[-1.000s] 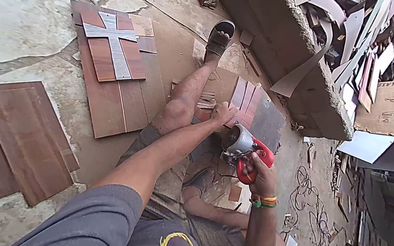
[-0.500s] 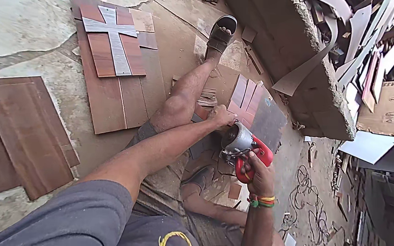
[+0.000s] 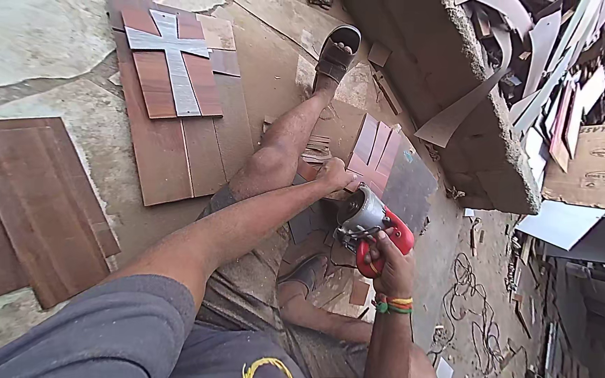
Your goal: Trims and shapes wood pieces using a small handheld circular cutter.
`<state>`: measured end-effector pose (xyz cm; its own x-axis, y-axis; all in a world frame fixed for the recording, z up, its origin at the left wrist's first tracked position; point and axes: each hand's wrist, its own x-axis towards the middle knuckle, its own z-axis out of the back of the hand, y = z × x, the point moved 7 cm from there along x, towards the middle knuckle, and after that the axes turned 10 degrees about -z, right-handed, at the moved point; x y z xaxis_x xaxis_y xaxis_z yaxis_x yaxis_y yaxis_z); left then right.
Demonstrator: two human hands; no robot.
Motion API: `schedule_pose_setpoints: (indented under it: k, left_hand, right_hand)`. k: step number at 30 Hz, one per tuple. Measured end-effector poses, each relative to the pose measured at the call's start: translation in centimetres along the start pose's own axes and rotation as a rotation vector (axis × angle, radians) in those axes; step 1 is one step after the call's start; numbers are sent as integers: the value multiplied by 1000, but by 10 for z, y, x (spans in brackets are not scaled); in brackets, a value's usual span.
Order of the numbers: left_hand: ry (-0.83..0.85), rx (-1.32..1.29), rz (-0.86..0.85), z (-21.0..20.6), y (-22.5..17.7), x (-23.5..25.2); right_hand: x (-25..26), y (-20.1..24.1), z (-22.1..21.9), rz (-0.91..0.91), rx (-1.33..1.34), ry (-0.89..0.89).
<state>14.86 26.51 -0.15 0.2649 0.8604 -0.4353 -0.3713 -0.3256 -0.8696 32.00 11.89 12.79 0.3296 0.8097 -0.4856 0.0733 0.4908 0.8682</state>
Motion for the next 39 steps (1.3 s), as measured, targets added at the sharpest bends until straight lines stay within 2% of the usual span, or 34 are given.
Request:
schedule_pose_setpoints:
  k: [6, 39]
  left_hand:
    - [-11, -47, -11, -2, 0, 2]
    - [-65, 37, 2, 3, -3, -2]
  right_hand:
    - [1, 1, 1, -16, 8, 11]
    - [3, -4, 5, -1, 13, -41]
